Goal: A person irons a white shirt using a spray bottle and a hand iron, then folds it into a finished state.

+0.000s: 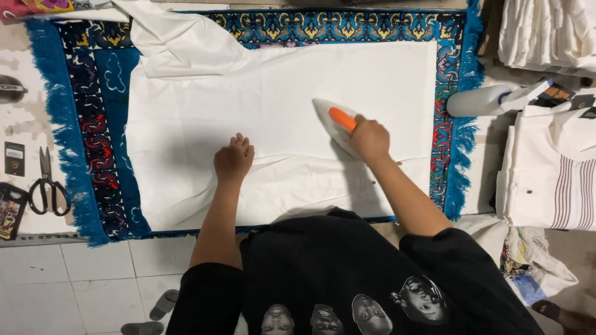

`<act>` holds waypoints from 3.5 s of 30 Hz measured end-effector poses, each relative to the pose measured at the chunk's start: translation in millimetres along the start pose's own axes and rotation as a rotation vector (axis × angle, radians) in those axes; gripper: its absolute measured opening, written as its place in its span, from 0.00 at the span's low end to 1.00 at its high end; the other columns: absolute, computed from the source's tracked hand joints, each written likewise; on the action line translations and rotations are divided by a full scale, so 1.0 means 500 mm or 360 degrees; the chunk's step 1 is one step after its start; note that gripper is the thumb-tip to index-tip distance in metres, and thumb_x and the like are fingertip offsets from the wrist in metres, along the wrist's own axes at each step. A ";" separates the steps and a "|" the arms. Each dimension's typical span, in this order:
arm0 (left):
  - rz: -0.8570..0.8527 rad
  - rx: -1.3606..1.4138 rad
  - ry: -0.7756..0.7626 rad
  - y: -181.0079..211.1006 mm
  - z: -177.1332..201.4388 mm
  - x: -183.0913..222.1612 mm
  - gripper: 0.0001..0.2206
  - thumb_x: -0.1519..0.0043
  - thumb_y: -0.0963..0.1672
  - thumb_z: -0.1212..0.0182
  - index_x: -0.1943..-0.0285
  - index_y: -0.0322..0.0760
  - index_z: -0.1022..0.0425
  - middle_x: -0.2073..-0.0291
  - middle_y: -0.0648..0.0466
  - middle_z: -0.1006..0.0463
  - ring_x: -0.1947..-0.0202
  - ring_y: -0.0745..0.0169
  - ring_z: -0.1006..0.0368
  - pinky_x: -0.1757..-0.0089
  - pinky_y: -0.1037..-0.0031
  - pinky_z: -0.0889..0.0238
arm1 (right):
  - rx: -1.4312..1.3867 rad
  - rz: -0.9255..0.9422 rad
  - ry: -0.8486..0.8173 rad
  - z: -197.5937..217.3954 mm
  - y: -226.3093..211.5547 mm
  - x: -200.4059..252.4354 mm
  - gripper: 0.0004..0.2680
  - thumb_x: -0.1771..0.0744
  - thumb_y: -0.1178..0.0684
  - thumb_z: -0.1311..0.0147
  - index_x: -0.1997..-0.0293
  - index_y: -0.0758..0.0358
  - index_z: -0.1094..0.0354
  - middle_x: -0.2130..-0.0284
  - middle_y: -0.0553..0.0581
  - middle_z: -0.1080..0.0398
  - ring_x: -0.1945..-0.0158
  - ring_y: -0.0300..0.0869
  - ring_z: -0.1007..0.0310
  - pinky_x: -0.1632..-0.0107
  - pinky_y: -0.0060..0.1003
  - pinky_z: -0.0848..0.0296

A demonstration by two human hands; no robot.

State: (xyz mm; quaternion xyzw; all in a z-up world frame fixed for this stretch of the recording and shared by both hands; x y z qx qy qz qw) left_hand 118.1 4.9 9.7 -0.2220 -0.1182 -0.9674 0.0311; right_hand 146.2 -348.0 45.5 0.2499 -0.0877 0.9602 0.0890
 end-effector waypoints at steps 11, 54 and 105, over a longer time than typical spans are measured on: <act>0.0014 -0.0075 -0.0033 -0.017 -0.041 -0.008 0.17 0.32 0.50 0.51 0.40 0.47 0.21 0.40 0.51 0.25 0.43 0.50 0.23 0.50 0.63 0.29 | -0.0402 -0.0417 0.0580 0.119 0.402 -0.222 0.13 0.36 0.48 0.40 0.52 0.66 0.24 0.74 0.66 0.25 0.70 0.60 0.20 0.65 0.57 0.21; -0.0149 0.0078 -0.0277 -0.055 -0.138 -0.051 0.21 0.29 0.48 0.50 0.26 0.52 0.34 0.25 0.59 0.41 0.25 0.62 0.46 0.35 0.63 0.45 | 0.0243 0.0211 0.0159 0.101 -0.189 -0.201 0.13 0.35 0.45 0.44 0.52 0.61 0.22 0.68 0.67 0.21 0.58 0.61 0.19 0.56 0.53 0.22; 0.0628 0.1636 0.0645 -0.680 -0.041 0.022 0.19 0.38 0.50 0.33 0.44 0.36 0.22 0.58 0.41 0.17 0.57 0.40 0.20 0.58 0.58 0.24 | 0.0499 0.0534 -0.0008 -0.035 -0.614 -0.174 0.14 0.37 0.39 0.39 0.57 0.55 0.23 0.72 0.65 0.23 0.62 0.62 0.19 0.59 0.53 0.22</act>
Point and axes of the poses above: each hand's wrist, its own x-axis away from the middle knuckle, its own z-axis out of the back of the hand, y = z × x, the point moved 9 cm from there along -x, towards the middle knuckle
